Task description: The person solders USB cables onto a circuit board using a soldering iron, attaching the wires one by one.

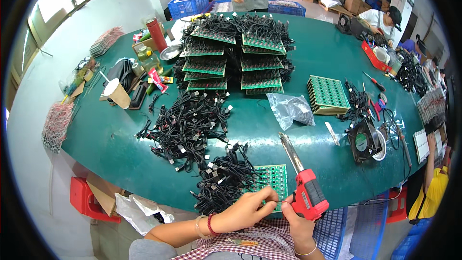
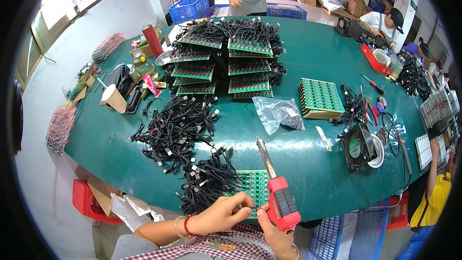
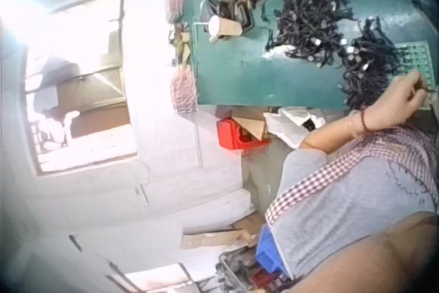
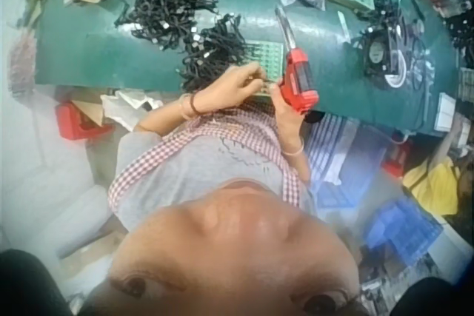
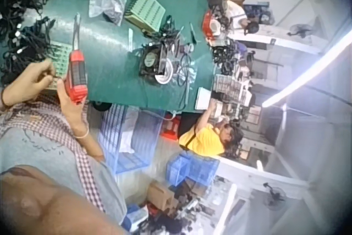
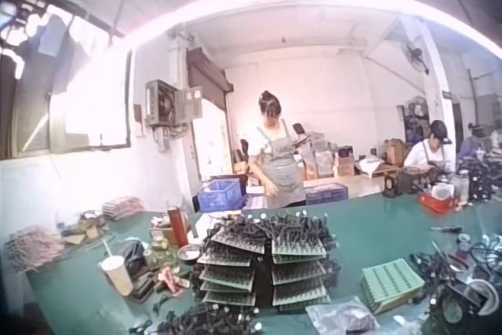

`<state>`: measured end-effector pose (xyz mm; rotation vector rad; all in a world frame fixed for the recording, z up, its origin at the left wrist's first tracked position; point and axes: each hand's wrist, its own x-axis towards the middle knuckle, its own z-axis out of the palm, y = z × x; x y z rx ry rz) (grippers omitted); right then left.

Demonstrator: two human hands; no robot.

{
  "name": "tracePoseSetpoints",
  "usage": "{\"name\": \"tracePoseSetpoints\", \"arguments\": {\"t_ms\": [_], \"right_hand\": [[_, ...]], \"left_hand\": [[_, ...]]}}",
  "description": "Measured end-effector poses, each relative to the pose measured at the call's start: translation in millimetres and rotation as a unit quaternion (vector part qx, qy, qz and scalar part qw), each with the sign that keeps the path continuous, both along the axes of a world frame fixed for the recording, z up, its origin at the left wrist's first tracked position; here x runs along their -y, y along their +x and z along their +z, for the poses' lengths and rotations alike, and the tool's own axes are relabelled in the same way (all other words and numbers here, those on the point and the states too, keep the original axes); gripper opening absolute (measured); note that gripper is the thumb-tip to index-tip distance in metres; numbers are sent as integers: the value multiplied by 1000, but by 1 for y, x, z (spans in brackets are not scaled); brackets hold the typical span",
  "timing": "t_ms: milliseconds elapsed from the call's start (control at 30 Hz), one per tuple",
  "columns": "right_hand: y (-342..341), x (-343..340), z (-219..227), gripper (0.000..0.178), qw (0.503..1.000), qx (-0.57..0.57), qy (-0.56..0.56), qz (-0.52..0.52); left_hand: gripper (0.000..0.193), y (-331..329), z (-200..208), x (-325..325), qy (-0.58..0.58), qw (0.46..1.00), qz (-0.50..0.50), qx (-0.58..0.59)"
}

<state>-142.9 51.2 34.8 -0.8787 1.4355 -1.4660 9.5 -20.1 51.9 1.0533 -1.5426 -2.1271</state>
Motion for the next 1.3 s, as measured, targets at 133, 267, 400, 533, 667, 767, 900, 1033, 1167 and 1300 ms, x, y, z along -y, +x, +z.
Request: {"name": "tracePoseSetpoints", "arguments": {"t_ms": [133,267,400,533,667,767,900,1033,1167,1300], "right_hand": [[4,12,-3,21,998,-31,58,-2],[7,16,0,16,999,-7,44,-12],[-1,28,-1,16,999,7,31,-21],[4,28,-2,17,999,19,40,6],[4,25,1,15,999,28,28,19],[2,22,0,14,999,19,35,27],[1,20,0,12,999,28,23,17],[-6,20,2,10,998,49,39,27],[-8,17,-4,9,995,66,65,22],[-6,17,-2,11,995,69,66,22]], "left_hand": [[8,-4,-29,2,-461,880,83,77],[8,0,-31,6,-379,915,126,59],[8,3,-24,17,-279,951,124,52],[7,-3,-24,16,-271,955,113,49],[7,-6,-24,12,-297,947,118,36],[6,-5,-21,10,-274,956,96,41],[7,-10,-23,8,-248,959,136,0],[10,-9,-21,9,-360,926,103,53],[13,-16,-27,3,-461,877,108,83],[13,-21,-29,-4,-474,866,127,95]]}}
